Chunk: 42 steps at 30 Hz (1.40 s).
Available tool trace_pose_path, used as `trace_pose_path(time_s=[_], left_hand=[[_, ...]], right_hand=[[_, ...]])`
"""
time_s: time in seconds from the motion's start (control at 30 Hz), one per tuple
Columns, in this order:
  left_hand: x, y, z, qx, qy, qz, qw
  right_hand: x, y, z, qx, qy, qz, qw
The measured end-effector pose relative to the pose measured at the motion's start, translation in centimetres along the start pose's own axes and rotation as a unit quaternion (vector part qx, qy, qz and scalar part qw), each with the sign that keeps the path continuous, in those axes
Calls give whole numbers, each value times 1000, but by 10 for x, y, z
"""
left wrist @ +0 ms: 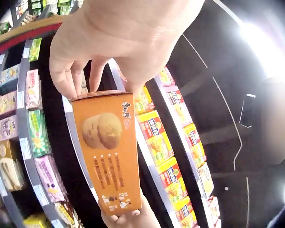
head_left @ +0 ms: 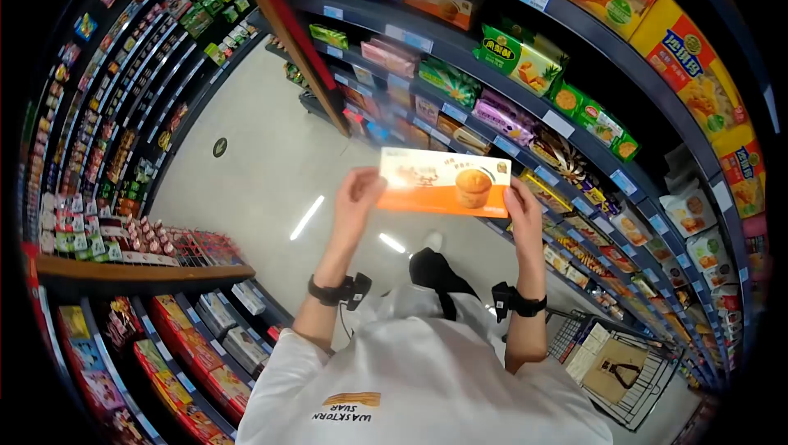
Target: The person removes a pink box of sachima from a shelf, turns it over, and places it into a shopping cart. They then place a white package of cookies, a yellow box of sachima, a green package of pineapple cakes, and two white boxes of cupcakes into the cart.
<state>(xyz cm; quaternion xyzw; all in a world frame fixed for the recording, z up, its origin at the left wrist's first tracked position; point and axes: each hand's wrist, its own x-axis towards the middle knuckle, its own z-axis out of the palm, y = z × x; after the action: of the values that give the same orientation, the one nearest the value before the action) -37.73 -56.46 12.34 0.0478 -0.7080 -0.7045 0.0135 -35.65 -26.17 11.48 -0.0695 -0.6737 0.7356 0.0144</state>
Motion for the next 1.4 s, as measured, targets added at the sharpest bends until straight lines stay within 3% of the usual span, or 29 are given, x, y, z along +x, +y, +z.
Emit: trace_pose_path(time_s=[0.23,0.37,0.43,0.53,0.6,0.9,1.13,1.4], left_hand=[[113,29,-12,11,3,-18,1000],[167,45,-16,-19,-25,30,999],[194,48,-17,-34,-42,54,997],[250,47,-17,26,-58,203,977],[287,53,-15,33,-68,205,976],[421,49,-4,64,-153,238,957],[449,37,5,-20,-226,198,954],[451,33,2,88,-247,212,941]], right_hand=[[110,-10,36,36,-49,-51,997],[153,-24,56,36,-28,-23,999],[176,-28,67,5,-13,-92,996],[206,-40,91,-74,56,-195,976],[225,-45,106,-164,118,-245,948],[291,-67,172,-178,299,-202,916],[310,-49,197,-175,331,-179,910],[314,-28,194,-153,318,-149,924]])
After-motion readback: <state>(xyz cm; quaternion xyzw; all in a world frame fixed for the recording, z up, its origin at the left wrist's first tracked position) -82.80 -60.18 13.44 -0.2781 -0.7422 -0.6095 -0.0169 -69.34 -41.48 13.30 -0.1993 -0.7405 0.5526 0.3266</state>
